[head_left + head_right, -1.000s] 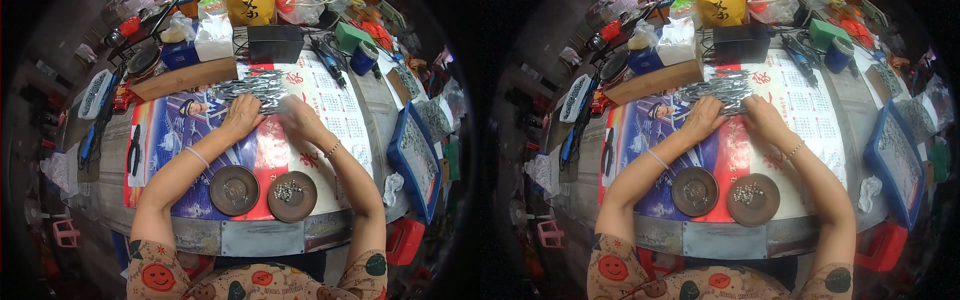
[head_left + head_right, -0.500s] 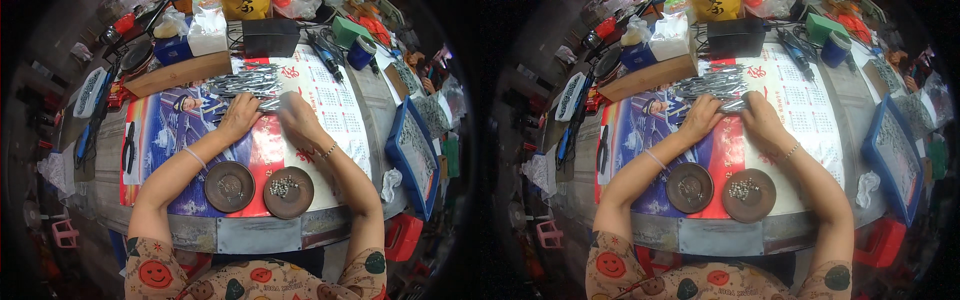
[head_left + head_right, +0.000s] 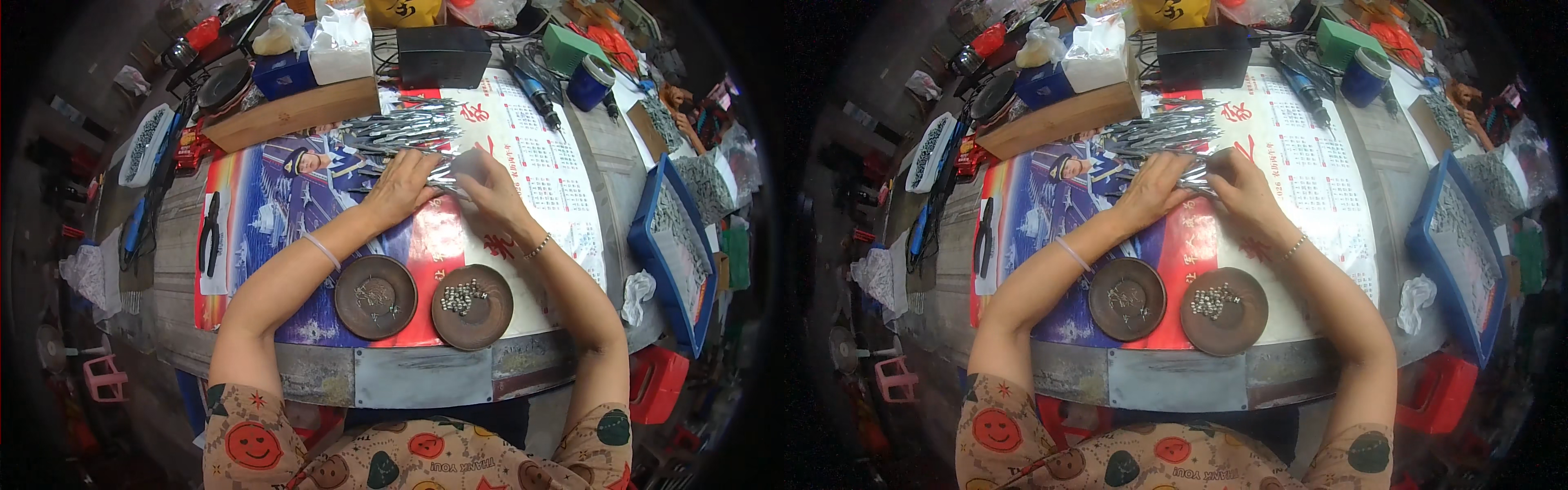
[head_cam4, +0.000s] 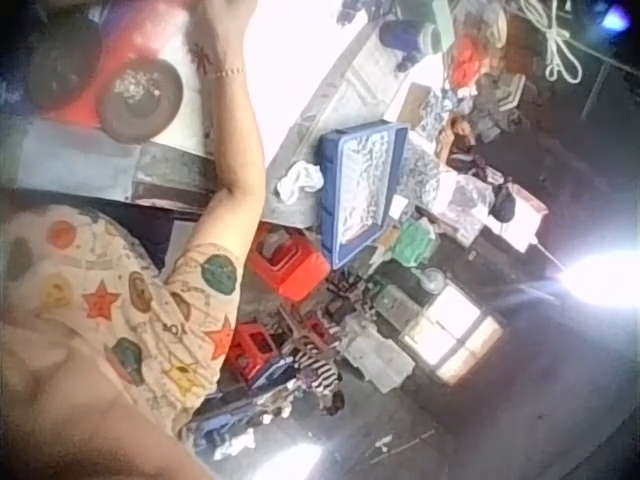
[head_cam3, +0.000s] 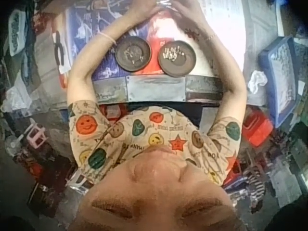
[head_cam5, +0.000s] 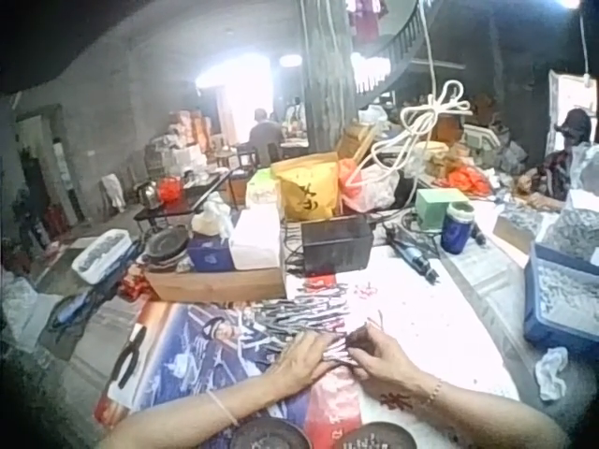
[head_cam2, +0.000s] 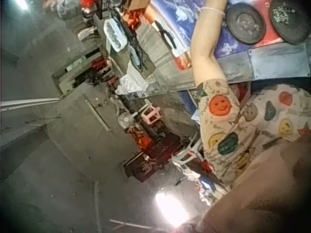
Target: Assemble small metal hardware components by hand at a workbench.
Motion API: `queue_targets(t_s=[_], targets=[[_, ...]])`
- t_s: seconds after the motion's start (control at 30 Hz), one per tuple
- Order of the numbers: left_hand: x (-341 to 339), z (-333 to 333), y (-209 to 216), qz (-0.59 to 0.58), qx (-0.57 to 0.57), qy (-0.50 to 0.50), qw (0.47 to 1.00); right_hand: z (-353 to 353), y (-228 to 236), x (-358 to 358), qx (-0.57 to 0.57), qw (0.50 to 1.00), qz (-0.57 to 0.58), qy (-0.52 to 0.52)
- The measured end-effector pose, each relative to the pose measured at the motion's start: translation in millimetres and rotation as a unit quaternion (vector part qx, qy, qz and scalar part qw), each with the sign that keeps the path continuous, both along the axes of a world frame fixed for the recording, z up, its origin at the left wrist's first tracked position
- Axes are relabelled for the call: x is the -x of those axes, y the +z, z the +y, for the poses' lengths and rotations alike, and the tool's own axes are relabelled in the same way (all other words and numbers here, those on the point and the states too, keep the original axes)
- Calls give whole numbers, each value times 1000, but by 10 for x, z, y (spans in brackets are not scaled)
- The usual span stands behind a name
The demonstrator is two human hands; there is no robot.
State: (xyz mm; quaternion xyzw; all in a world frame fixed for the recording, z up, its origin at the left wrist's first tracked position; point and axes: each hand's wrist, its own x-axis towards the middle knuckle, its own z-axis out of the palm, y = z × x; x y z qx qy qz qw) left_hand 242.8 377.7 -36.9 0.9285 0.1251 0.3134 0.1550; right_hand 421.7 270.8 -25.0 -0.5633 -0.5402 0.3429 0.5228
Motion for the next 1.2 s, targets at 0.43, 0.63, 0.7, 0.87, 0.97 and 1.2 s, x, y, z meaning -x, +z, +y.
queue_targets(t_s=[0.43, 0.63, 0.7, 0.87, 0.97, 1.2], targets=[[8, 13, 12, 4, -7, -46, 999, -69, 116, -154, 8, 979, -133, -153], [68, -13, 28, 12, -5, -48, 999, -124, 77, -106, 56, 957, -260, -113], [56, -73, 47, 13, 11, -49, 999, -190, 112, -62, 26, 966, -246, -79], [184, -179, 81, 40, 35, -35, 998, -283, 235, -22, 65, 969, -227, -76], [276, -215, 77, 52, 34, -41, 997, -367, 338, 50, 76, 975, -203, -58], [561, -330, 133, 75, 66, -49, 994, -463, 314, 213, 56, 981, -183, -2]])
